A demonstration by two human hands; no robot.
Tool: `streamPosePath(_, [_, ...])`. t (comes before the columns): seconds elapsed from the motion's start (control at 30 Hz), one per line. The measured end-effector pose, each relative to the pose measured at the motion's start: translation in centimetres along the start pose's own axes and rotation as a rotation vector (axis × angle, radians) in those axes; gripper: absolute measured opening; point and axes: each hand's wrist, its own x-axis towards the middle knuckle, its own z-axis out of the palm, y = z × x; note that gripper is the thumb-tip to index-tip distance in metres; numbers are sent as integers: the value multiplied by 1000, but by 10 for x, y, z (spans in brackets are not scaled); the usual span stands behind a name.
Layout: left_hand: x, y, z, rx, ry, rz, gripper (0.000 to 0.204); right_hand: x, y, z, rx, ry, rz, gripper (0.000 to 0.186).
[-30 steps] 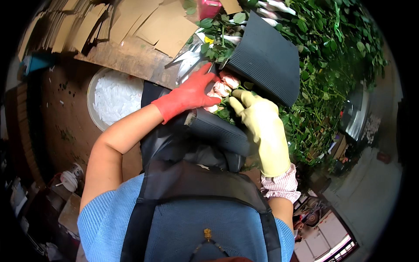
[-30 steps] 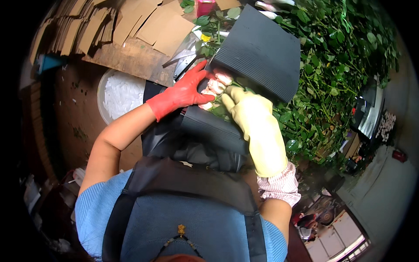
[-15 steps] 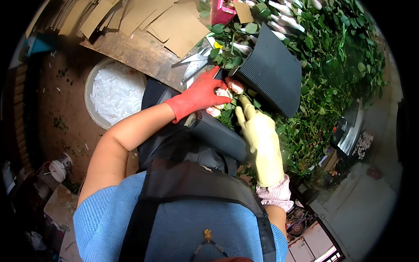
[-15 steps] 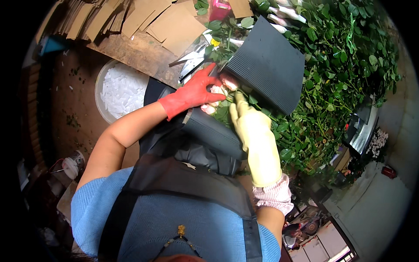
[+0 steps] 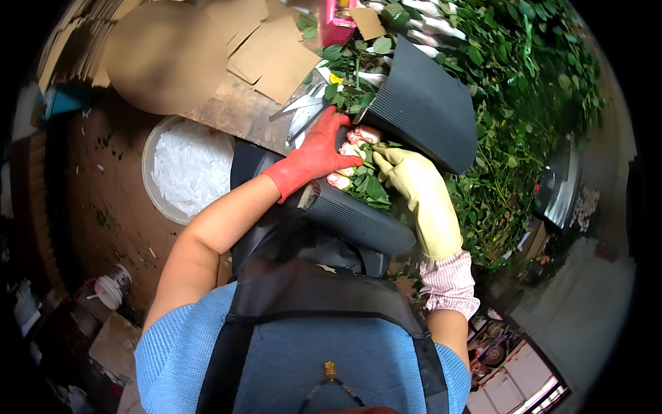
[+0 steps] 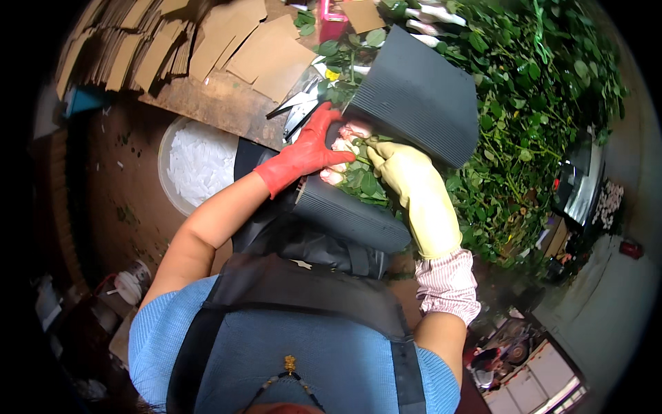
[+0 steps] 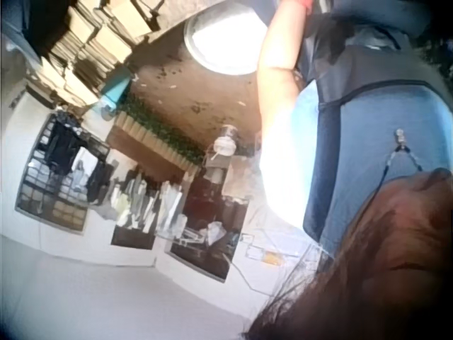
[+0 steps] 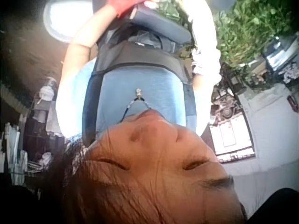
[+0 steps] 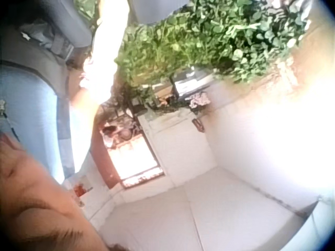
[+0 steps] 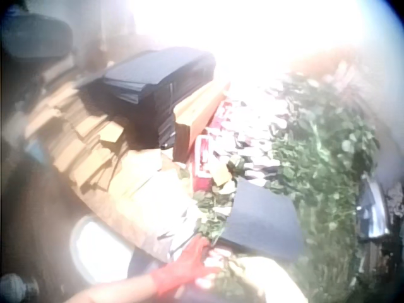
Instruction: The person arranges white flowers and green leaves into a black rectangular tray. They place a piece of cardboard inside the tray, then carefully position the flowers and foliage to create a floral display. The person adjusts the arrangement multiple times to ensure the flowers are properly aligned.
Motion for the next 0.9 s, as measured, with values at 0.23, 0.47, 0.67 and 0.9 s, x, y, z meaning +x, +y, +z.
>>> streamPosePath(0.23, [20,6,8,-165,-68,-16,64,-3,8,26,-382,203,-172,35])
streamPosePath(0.47, [10,48,-2,-248,-116,-292,78,-41,-12,-4,1,477,-356,30])
streamPosePath(0.67, [10,40,-3,-210,-142,-243,65,1,-15,15,-370,190,-165,37])
streamPosePath(0.9, [12,42,-1,-169,-137,-194,56,-10,-18,4,-337,152,-214,37])
